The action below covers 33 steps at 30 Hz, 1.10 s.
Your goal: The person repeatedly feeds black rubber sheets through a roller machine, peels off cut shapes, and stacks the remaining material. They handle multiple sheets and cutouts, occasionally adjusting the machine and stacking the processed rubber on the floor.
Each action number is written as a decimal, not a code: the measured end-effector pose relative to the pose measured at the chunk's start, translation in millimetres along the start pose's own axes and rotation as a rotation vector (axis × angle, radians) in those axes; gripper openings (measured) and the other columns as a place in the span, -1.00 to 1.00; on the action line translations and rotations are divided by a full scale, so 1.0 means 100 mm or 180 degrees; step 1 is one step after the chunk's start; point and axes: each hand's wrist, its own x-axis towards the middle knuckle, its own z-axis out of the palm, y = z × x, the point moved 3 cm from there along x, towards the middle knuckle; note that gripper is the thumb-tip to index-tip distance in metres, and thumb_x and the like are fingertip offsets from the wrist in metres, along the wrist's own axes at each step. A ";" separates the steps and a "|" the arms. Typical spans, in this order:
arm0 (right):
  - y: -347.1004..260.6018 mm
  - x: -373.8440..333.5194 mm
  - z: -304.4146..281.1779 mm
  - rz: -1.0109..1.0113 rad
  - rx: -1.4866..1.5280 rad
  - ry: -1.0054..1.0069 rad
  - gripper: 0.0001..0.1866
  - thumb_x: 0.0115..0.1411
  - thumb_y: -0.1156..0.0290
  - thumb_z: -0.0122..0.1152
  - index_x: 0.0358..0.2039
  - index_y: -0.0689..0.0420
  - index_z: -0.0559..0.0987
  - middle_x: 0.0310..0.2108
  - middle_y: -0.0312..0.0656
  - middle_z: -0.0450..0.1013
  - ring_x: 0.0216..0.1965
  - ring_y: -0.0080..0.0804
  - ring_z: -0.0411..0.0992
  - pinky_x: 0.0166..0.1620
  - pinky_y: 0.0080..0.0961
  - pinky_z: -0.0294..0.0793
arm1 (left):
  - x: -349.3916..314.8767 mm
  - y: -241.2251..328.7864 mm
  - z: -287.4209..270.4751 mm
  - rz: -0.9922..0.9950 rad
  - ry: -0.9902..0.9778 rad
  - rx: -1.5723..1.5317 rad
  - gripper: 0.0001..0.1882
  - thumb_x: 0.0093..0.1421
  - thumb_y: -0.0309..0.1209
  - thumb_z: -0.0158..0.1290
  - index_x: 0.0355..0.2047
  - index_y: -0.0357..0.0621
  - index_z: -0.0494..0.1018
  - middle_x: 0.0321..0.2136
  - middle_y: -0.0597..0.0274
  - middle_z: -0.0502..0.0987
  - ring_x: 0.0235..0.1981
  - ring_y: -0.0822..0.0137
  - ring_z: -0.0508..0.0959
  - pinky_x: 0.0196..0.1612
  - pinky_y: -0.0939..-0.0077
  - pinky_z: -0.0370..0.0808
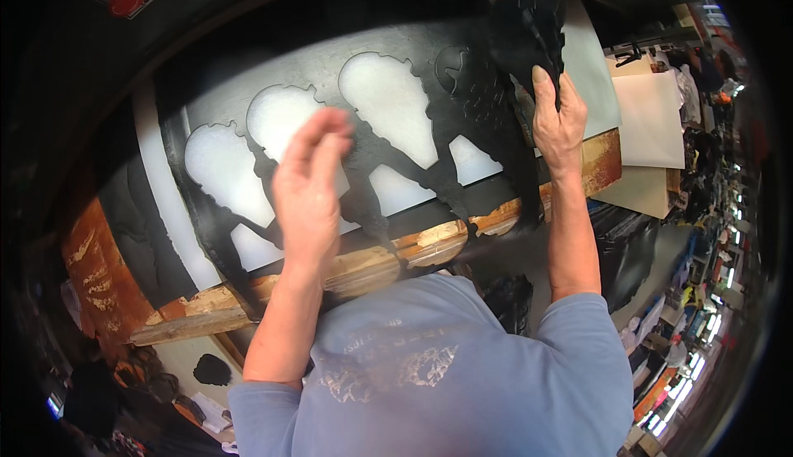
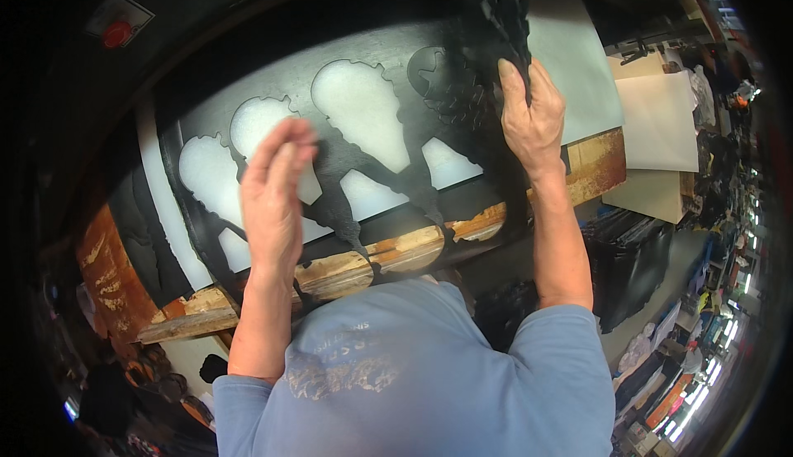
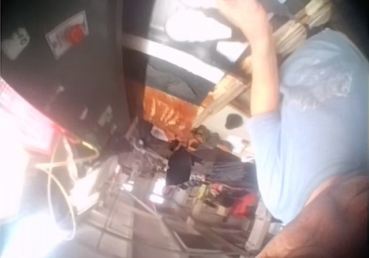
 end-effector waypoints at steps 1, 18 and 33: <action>0.01 -0.03 -0.01 -0.0387 -0.0298 -0.0022 -0.82 0.42 0.47 0.27 -0.07 0.32 0.64 -0.25 -0.06 0.60 -0.28 -0.25 0.58 -0.15 -0.39 0.61 | 0.01 -0.07 0.13 -0.0615 -0.0285 -0.0568 -0.38 0.45 -0.25 0.19 0.35 -0.44 0.36 0.26 -0.11 0.50 0.27 0.21 0.52 0.37 0.32 0.47; 0.32 -0.56 0.26 -0.1433 -0.1386 -0.0416 -0.44 0.04 0.46 0.49 0.11 0.23 0.61 0.08 -0.09 0.52 0.26 0.01 0.41 0.27 -0.11 0.34 | 0.51 -0.35 0.98 -0.1763 -0.1111 -0.0419 -0.65 0.45 -0.31 0.14 0.14 -0.25 0.53 0.00 0.17 0.63 0.01 0.37 0.58 0.14 0.47 0.52; 0.31 -0.23 0.12 -0.0583 -0.0316 -0.0475 -0.71 0.18 0.36 0.52 -0.16 0.26 0.72 -0.17 0.02 0.64 -0.03 0.03 0.53 0.08 -0.15 0.52 | 0.62 -0.57 1.20 -0.1299 -0.2002 -0.1536 -0.64 0.48 -0.44 -0.03 0.23 -0.29 0.40 0.17 -0.16 0.60 0.17 0.11 0.60 0.29 0.13 0.54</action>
